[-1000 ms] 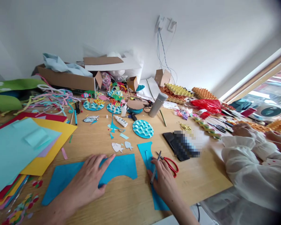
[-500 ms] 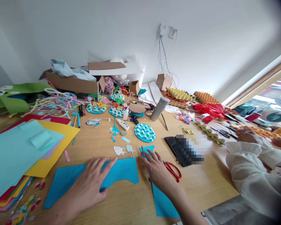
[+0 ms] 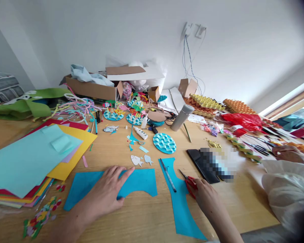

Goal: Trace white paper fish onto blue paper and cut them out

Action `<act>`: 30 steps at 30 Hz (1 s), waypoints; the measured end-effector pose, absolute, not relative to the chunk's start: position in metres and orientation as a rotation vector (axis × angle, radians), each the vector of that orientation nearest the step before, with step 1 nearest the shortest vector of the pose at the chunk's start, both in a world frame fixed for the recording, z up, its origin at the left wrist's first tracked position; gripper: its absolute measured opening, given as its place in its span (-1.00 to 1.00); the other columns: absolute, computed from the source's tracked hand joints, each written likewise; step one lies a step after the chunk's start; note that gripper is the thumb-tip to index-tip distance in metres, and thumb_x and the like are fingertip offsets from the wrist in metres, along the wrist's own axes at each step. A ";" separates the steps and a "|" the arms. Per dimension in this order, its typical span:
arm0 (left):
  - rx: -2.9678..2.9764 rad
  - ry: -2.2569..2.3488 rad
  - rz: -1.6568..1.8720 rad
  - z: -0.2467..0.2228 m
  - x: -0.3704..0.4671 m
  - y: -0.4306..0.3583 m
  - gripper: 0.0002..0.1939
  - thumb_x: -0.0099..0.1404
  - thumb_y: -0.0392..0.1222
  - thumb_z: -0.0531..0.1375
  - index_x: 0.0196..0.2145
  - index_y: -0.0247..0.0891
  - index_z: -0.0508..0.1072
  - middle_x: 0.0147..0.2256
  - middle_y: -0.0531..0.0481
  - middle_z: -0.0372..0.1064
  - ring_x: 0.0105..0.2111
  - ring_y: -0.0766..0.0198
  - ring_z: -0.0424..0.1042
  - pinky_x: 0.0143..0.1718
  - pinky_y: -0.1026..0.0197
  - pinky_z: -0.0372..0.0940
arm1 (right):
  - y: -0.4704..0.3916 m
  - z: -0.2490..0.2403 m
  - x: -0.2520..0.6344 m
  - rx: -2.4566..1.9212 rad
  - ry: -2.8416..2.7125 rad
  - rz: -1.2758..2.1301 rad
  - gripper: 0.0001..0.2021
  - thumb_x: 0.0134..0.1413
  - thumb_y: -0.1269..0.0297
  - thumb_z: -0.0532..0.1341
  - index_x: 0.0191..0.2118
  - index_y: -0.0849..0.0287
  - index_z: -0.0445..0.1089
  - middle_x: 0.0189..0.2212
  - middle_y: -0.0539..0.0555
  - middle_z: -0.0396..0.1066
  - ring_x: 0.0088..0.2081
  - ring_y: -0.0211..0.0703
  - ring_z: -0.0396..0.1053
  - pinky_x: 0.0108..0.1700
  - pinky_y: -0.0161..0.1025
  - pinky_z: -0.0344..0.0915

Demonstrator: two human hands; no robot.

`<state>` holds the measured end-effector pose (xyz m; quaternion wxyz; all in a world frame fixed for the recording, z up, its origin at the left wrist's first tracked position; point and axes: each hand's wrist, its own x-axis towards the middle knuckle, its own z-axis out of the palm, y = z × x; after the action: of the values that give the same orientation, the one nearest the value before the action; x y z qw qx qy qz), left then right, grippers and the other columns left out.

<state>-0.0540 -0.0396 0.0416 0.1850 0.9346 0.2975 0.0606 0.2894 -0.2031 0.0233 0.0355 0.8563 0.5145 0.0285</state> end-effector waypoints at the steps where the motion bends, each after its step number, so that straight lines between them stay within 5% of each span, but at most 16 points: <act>1: 2.628 0.837 0.171 0.041 -0.055 -0.039 -0.10 -0.01 -0.32 0.15 0.31 -0.07 0.04 0.13 -0.12 0.20 0.14 -0.02 0.15 0.19 -0.09 0.07 | -0.202 0.024 0.289 2.642 1.580 0.085 -0.79 0.10 0.53 0.06 -0.27 0.22 0.42 -0.33 0.23 0.48 -0.28 0.05 0.49 -0.32 -0.19 0.28; 6: 2.582 0.815 0.214 0.040 -0.058 -0.035 -0.09 0.00 -0.31 0.16 0.31 -0.04 0.00 0.11 -0.08 0.20 0.13 0.02 0.15 0.18 -0.04 0.08 | -0.204 0.028 0.293 2.874 1.501 0.098 -0.84 0.04 0.25 0.10 -0.33 0.14 0.40 -0.41 0.18 0.44 -0.36 0.08 0.46 -0.38 -0.15 0.28; 12: 2.489 0.821 0.256 0.041 -0.058 -0.031 -0.13 0.01 -0.31 0.16 0.29 -0.11 0.05 0.13 -0.11 0.20 0.15 0.01 0.16 0.19 -0.03 0.08 | -0.198 0.054 0.279 3.235 1.689 0.035 -0.75 -0.17 0.16 0.08 -0.32 0.11 0.35 -0.42 0.14 0.43 -0.44 -0.02 0.39 -0.41 -0.14 0.29; 18: 2.413 0.864 0.391 0.038 -0.056 -0.028 -0.27 0.08 -0.46 0.03 0.23 -0.13 0.14 0.11 -0.06 0.27 0.13 0.15 0.21 0.18 0.04 0.12 | -0.171 0.072 0.236 3.202 2.048 -0.619 -0.81 -0.01 0.11 0.13 -0.33 0.11 0.31 -0.43 0.09 0.43 -0.47 -0.12 0.32 -0.40 -0.17 0.31; 22: 2.239 0.969 0.453 0.039 -0.057 -0.024 -0.35 0.11 -0.49 -0.02 0.16 -0.16 0.23 -0.09 -0.03 0.40 -0.08 0.23 0.38 0.00 0.14 0.28 | -0.154 0.071 0.221 3.217 2.171 -0.886 -0.76 0.05 0.05 0.22 -0.38 0.10 0.26 -0.49 0.03 0.36 -0.44 -0.14 0.33 -0.41 -0.25 0.29; 27: 2.139 1.032 0.522 0.042 -0.061 -0.019 -0.38 0.12 -0.48 -0.02 0.13 -0.16 0.29 -0.21 0.01 0.42 -0.20 0.28 0.42 -0.11 0.22 0.30 | -0.126 0.079 0.216 3.230 2.196 -0.866 -0.69 0.06 -0.03 0.20 -0.41 0.10 0.22 -0.47 0.06 0.40 -0.41 -0.12 0.39 -0.40 -0.27 0.29; 30: 2.162 1.037 0.449 0.045 -0.062 -0.022 -0.38 0.11 -0.49 -0.02 0.12 -0.16 0.31 -0.20 0.01 0.44 -0.20 0.27 0.43 -0.12 0.22 0.31 | -0.109 0.084 0.213 2.971 2.129 -0.570 -0.81 0.12 0.12 0.15 -0.40 0.11 0.23 -0.49 0.07 0.44 -0.43 -0.09 0.41 -0.43 -0.28 0.21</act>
<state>-0.0619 -0.0219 0.0453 0.3437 0.8323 0.3991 0.1730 0.2126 -0.1091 0.0839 -0.2754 0.7721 0.5533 -0.1482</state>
